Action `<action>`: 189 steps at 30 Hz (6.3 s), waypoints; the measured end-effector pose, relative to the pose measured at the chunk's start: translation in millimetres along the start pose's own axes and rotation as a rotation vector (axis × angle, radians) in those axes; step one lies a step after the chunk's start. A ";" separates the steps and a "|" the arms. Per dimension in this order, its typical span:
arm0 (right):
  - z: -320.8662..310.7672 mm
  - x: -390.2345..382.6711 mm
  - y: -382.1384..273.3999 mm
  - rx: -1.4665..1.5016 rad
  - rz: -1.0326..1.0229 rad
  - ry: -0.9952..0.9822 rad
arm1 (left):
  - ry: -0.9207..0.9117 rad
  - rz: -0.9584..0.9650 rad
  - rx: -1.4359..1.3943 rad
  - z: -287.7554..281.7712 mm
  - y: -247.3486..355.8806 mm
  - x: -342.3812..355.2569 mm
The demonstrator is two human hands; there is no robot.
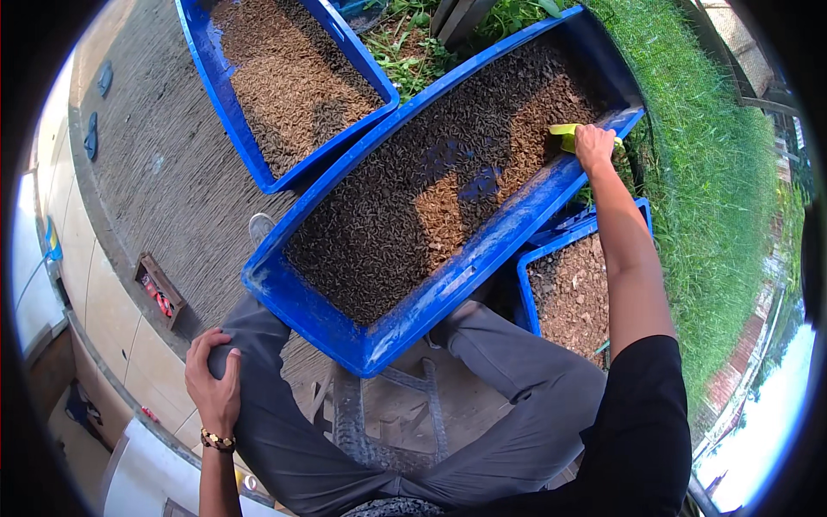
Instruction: Processing or sorting maggots from organic waste using a sieve and scoop.
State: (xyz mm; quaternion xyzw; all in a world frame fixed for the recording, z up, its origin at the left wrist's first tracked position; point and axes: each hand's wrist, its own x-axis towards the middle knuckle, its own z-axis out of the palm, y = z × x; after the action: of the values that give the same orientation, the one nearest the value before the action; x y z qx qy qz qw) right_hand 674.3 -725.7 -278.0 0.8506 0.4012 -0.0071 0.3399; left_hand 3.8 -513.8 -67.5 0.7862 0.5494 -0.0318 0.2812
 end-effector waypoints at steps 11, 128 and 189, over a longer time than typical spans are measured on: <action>-66.8 -63.2 -77.4 0.178 -0.325 -0.148 | 0.014 -0.007 -0.021 -3.0 0.8 -3.7; -155.0 -267.1 -181.9 0.718 0.276 -0.142 | 0.059 -0.331 -0.135 -21.7 -80.5 -41.3; -148.5 -296.2 -287.1 1.431 -0.052 -0.668 | 0.003 -0.348 -0.040 -26.7 -47.6 -33.8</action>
State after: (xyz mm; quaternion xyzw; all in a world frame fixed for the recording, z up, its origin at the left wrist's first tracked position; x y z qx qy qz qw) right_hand 237.5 -711.4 -243.8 0.8057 0.1958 -0.5266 -0.1876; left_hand -58.5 -518.3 -52.4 0.6733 0.6783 -0.0679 0.2864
